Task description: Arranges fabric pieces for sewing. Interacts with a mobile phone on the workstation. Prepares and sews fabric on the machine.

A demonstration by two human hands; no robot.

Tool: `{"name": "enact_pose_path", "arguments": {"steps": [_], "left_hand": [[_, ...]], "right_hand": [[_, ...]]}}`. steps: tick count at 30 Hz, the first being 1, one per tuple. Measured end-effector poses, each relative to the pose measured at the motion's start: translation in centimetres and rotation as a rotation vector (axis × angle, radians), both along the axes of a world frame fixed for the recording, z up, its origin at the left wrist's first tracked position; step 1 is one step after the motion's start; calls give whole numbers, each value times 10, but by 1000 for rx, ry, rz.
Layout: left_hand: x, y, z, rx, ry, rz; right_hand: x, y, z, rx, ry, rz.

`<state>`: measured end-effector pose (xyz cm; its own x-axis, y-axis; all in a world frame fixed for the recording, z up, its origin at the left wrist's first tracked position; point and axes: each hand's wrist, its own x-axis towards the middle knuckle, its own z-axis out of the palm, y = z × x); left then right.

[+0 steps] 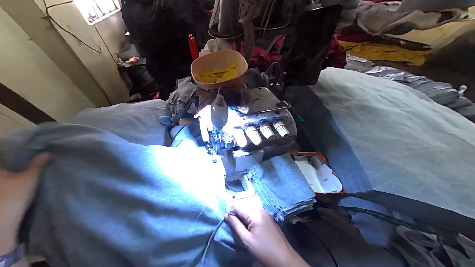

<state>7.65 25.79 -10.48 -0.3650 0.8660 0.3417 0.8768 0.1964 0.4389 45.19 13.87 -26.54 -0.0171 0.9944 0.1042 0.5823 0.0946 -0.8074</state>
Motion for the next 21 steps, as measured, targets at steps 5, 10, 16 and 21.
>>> {"name": "enact_pose_path", "arguments": {"steps": [5,10,16,21], "left_hand": [[96,-19,-76,218,136,-440],[157,-94,-196,212,275,-575],[103,-18,-102,429,379,-399],[105,16,-96,343,221,-361]], "right_hand": [[2,39,6,138,-108,-110],[6,50,9,139,-89,-120],[2,19,7,-8,238,-90],[-5,0,9,-73,609,40]]}}
